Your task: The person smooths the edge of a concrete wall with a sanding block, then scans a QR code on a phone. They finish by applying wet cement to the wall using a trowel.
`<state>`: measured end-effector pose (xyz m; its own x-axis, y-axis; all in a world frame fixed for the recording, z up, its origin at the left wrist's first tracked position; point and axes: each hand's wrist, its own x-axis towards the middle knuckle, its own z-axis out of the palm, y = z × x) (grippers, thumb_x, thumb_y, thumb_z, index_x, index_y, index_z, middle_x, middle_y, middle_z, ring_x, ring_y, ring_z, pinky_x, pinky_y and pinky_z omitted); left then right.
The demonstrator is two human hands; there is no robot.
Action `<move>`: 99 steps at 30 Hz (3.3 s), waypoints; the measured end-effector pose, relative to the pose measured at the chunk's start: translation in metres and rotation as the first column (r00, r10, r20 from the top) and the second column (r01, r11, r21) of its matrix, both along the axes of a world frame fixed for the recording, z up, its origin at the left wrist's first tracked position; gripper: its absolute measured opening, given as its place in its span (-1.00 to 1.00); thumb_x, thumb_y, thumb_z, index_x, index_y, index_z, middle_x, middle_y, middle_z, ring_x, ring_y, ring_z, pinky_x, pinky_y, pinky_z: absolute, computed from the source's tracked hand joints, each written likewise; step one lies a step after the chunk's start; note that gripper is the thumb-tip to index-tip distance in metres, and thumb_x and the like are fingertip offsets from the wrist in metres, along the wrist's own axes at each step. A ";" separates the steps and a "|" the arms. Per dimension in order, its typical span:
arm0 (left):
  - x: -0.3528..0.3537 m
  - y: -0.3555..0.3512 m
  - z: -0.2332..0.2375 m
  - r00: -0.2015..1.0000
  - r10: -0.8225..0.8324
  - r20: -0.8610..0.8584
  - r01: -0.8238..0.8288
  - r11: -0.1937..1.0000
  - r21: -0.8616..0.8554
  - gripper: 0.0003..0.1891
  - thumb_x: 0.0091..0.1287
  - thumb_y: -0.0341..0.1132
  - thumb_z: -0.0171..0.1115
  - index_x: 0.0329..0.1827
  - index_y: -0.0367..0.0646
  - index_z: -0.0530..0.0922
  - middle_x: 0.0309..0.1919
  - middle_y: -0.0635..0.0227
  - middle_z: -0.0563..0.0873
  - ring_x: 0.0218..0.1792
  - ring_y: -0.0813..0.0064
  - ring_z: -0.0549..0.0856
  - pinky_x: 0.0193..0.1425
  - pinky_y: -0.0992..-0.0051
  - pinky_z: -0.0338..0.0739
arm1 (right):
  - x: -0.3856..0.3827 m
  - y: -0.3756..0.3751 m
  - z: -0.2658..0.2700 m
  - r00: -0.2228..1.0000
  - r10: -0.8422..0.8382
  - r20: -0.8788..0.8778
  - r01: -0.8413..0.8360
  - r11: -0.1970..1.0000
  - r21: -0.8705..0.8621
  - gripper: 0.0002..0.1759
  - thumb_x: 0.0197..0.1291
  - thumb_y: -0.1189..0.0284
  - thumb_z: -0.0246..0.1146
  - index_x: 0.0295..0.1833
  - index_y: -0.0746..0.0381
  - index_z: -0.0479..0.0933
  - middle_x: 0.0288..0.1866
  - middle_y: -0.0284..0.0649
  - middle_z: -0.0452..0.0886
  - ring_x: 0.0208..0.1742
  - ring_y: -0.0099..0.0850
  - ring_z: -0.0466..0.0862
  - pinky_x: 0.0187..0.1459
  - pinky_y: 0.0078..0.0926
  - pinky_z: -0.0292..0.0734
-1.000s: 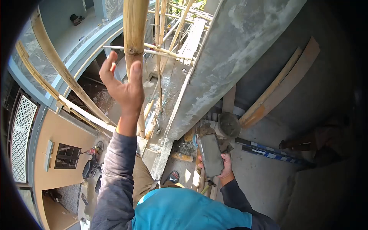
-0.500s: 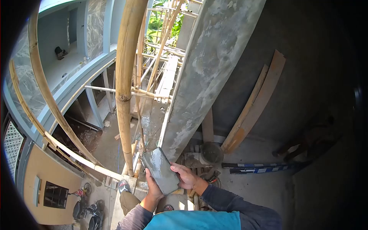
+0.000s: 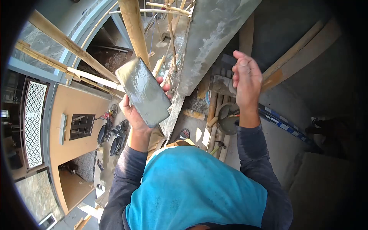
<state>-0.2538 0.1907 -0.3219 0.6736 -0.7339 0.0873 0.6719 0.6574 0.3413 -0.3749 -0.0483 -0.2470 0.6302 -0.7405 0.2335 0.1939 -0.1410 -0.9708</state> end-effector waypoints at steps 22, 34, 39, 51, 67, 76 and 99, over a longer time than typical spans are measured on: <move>0.148 0.074 0.084 0.501 0.674 0.543 -0.847 0.509 0.149 -0.28 0.30 0.06 0.09 0.44 -0.20 0.25 0.21 -0.11 0.51 0.15 -0.09 0.62 0.19 0.03 0.62 | 0.091 -0.055 0.038 0.935 -0.153 0.321 0.247 0.929 -0.276 -0.46 0.26 0.25 0.39 0.16 0.42 0.44 -0.10 -0.34 0.58 -0.13 -0.61 0.50 -0.04 -0.66 0.40; 0.320 -0.179 0.142 0.426 0.681 0.596 -0.778 0.612 -0.143 -0.27 0.32 -0.44 0.29 0.50 -0.17 0.11 0.01 0.28 0.54 -0.04 0.51 0.61 0.10 0.50 0.58 | 0.101 -0.048 0.055 0.885 -0.362 0.294 0.441 0.854 -0.276 -0.46 0.16 0.30 0.47 0.13 0.35 0.46 -0.02 -0.31 0.56 -0.04 -0.51 0.52 0.11 -0.51 0.42; 0.303 -0.176 0.128 0.536 0.394 0.746 -0.662 0.745 0.082 -0.24 0.31 -0.37 0.35 0.49 -0.23 0.10 0.26 0.21 0.46 0.19 0.43 0.53 0.29 0.43 0.46 | 0.081 -0.046 0.058 0.883 -0.464 0.070 0.457 0.814 -0.359 -0.43 0.10 0.32 0.51 0.14 0.34 0.48 0.01 -0.30 0.60 0.02 -0.50 0.54 0.13 -0.50 0.43; 0.300 -0.195 0.113 0.699 0.003 0.715 -0.253 0.936 0.243 -0.39 0.40 -0.38 0.16 0.50 -0.11 0.18 0.07 0.31 0.51 -0.01 0.54 0.54 0.10 0.48 0.47 | 0.078 -0.042 0.050 0.788 -0.603 -0.124 0.526 0.764 -0.372 -0.40 0.06 0.33 0.53 0.16 0.36 0.49 0.04 -0.26 0.62 0.05 -0.47 0.55 0.15 -0.47 0.44; 0.263 -0.300 0.415 -0.070 0.812 0.579 -0.090 0.573 -0.815 0.00 -0.07 0.12 0.55 0.35 -0.33 0.33 0.01 0.16 0.58 -0.08 0.34 0.57 0.00 0.38 0.47 | 0.077 -0.024 0.097 0.786 -0.555 -0.274 0.425 0.806 -0.411 -0.56 -0.03 0.42 0.53 0.00 0.31 0.62 0.02 -0.07 0.67 0.09 -0.20 0.63 0.18 -0.31 0.45; 0.250 -0.294 0.505 0.103 0.761 0.640 -0.076 0.648 -0.758 -0.17 0.08 -0.12 0.44 0.42 -0.24 0.31 0.04 0.27 0.59 -0.11 0.52 0.58 -0.03 0.47 0.48 | 0.089 -0.007 0.107 0.744 -0.597 -0.299 0.534 0.801 -0.270 -0.64 0.08 0.51 0.46 -0.01 0.36 0.58 -0.09 -0.24 0.71 -0.06 -0.52 0.61 0.06 -0.48 0.51; 0.230 -0.301 0.578 -0.060 0.934 0.351 -0.015 0.351 -0.936 -0.29 0.11 -0.14 0.46 0.36 -0.15 0.48 -0.01 0.30 0.52 -0.11 0.51 0.54 -0.10 0.47 0.54 | 0.094 0.002 0.113 0.683 -0.646 -0.342 0.597 0.763 -0.247 -0.63 0.10 0.40 0.48 -0.04 0.37 0.59 -0.14 -0.23 0.72 -0.13 -0.53 0.63 -0.03 -0.47 0.54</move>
<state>-0.0239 -0.1106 0.2558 -0.1165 0.3665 0.9231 -0.3912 0.8374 -0.3818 -0.2812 -0.0464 -0.1341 0.0862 -0.9800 0.1792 -0.3597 -0.1984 -0.9117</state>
